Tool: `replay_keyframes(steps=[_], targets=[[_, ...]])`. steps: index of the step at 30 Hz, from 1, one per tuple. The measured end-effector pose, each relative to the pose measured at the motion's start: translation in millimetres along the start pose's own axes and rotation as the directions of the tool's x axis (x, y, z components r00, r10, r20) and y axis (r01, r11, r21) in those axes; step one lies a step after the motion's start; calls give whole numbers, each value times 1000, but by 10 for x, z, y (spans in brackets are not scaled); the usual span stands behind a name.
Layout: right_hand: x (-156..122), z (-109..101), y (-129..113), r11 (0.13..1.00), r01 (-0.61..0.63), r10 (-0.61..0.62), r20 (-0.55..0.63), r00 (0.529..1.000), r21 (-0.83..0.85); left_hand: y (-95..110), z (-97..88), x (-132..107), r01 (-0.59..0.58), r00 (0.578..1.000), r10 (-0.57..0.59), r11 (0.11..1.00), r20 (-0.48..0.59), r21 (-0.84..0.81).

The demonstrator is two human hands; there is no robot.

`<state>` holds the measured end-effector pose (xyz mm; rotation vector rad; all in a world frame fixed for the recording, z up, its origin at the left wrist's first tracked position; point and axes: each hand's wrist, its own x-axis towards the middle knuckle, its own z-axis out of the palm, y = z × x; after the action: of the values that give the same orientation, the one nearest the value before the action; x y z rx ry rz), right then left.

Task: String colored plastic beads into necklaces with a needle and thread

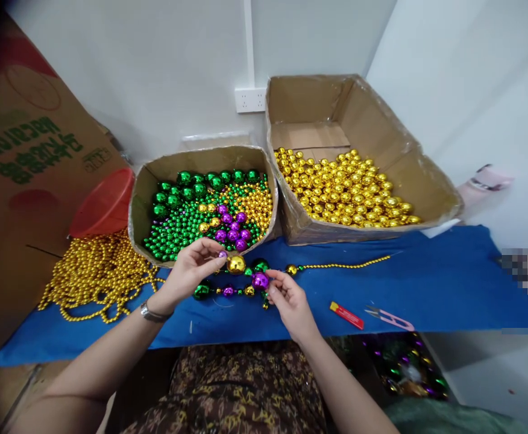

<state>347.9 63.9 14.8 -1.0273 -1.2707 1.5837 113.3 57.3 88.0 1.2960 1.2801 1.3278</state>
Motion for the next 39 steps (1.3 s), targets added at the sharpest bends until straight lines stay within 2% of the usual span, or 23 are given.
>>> replay_keyframes(steps=[5,8,10,12,14,16,19,21,23,27,29,30,31,33,34,36,39], targets=[[5,-234,276,989,-42,41,-13,999,-139,-176,330,-51,-87,992,76,991,103,104],[-6,-408,434,932,-72,70,-21,997,-355,-331,567,-47,-226,968,199,958,155,176],[-24,-512,459,830,-34,37,-6,999,-557,-370,693,-28,-307,944,266,926,197,221],[-42,-595,398,674,47,-40,27,999,-737,-330,772,9,-351,927,292,898,236,267],[-54,-650,260,522,122,-145,52,988,-844,-228,814,63,-381,914,312,878,258,290],[-56,-669,85,462,181,-259,63,964,-868,-105,843,127,-406,904,338,870,262,280],[-37,-627,-129,508,307,-364,122,923,-805,47,905,219,-403,902,346,887,258,223],[-14,-582,-186,537,365,-377,171,910,-761,108,955,266,-374,913,327,910,242,179],[3,-557,-183,559,370,-367,179,913,-742,131,995,293,-325,931,293,937,219,130],[-14,-592,-205,635,298,-354,75,932,-713,-4,1037,270,-239,956,231,971,181,24],[-43,-606,-300,716,247,-335,-11,942,-653,-181,1065,223,-300,930,274,951,244,77],[-59,-603,-365,763,228,-315,-40,948,-605,-287,1086,195,-366,894,305,919,328,144],[-74,-593,-437,806,216,-293,-55,954,-552,-398,1111,165,-447,840,319,865,439,226],[-98,-569,-579,868,207,-260,-58,964,-452,-603,1162,107,-584,732,256,714,631,387],[-106,-566,-643,888,208,-258,-70,964,-410,-689,1184,80,-621,703,195,636,684,457],[-113,-602,-746,919,215,-274,-143,951,-331,-815,1204,31,-637,704,83,512,705,576],[-94,-778,-827,945,250,-305,-297,905,-210,-915,1156,-39,-622,733,-15,392,680,678]])
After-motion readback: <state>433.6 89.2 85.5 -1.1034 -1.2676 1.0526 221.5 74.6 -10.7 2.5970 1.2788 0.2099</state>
